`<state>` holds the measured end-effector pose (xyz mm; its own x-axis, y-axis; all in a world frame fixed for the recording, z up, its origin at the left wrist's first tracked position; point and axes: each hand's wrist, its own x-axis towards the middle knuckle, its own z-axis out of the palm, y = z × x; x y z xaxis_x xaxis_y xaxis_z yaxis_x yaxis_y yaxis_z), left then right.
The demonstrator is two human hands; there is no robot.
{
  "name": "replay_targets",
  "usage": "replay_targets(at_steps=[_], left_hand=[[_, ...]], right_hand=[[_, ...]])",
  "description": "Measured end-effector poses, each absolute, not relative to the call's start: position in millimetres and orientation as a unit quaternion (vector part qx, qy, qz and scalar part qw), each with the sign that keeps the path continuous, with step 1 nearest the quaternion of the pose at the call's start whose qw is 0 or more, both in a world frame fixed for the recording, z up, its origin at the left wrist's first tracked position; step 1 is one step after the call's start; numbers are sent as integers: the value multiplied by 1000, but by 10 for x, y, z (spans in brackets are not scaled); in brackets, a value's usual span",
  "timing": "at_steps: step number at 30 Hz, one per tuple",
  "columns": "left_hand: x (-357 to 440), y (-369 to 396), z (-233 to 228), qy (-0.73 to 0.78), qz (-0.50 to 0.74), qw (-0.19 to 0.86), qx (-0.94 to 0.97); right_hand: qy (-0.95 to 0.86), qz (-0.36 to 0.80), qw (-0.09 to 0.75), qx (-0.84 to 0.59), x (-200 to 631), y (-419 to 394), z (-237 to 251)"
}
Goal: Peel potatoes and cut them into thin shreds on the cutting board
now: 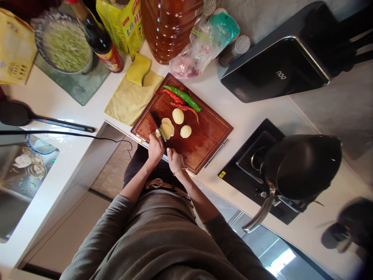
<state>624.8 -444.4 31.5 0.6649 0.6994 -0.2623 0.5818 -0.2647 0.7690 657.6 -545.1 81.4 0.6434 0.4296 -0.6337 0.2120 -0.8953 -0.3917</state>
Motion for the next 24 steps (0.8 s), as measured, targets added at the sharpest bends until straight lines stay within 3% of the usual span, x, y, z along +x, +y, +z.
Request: replay_targets(at_steps=[7, 24], left_hand=[[6239, -4438, 308, 418, 61, 475, 772], [6229, -4428, 284, 429, 90, 474, 764]], right_hand=[[-190, 350, 198, -896, 6579, -5509, 917], [-180, 360, 165, -900, 6450, -5619, 1111]])
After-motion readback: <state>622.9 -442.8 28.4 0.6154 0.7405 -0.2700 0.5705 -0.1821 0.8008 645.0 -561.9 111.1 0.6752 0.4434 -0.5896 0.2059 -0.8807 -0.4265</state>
